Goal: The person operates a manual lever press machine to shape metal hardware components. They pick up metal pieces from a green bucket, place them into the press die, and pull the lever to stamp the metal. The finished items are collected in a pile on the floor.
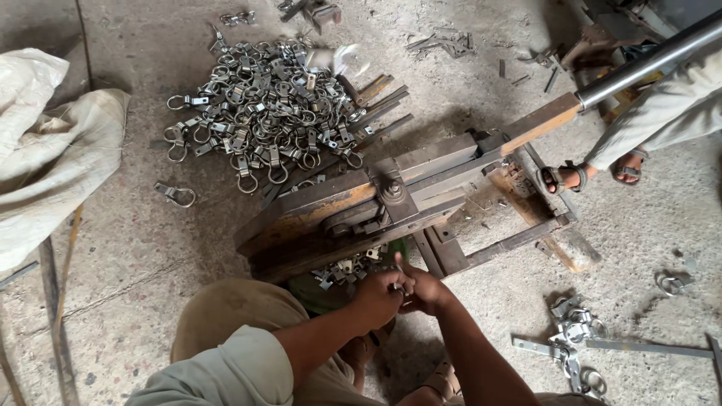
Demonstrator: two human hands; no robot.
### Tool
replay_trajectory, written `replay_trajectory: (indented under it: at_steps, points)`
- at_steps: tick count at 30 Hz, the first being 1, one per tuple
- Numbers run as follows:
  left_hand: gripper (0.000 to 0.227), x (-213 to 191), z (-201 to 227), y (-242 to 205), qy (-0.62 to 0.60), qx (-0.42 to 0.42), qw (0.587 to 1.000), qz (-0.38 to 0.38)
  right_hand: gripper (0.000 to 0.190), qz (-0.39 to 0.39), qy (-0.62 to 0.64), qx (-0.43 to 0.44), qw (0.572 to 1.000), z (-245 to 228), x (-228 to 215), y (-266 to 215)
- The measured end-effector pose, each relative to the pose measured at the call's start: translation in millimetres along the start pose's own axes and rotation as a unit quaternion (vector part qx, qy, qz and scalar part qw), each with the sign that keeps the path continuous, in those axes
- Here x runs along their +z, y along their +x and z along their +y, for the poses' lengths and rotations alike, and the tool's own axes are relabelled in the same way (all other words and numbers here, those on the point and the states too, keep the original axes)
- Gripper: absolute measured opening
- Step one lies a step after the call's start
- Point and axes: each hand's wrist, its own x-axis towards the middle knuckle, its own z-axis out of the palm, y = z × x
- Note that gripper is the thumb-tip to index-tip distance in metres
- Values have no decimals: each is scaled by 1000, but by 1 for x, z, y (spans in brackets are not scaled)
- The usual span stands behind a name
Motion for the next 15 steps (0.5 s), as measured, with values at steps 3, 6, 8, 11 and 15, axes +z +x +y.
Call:
replay_trajectory:
  at_steps: [3,6,8,11,15]
  points:
    - [15,-2,10,-4,57,-10,997,-52,67,-55,85,-11,995,9,-10,7]
    - [22,-10,34,-9,146,-114,971,-149,46,1,125,-35,992,5,-17,9]
    - [24,-13,46,-8,150,-147,963,-169,33,46,167,-63,983,12,-28,23]
    - [26,-15,52,-12,107,-186,960,-180,20,132,213,-137,958,28,-52,50]
    - [23,-11,39,-13,68,-178,967,-169,20,297,131,-258,910,22,-69,43]
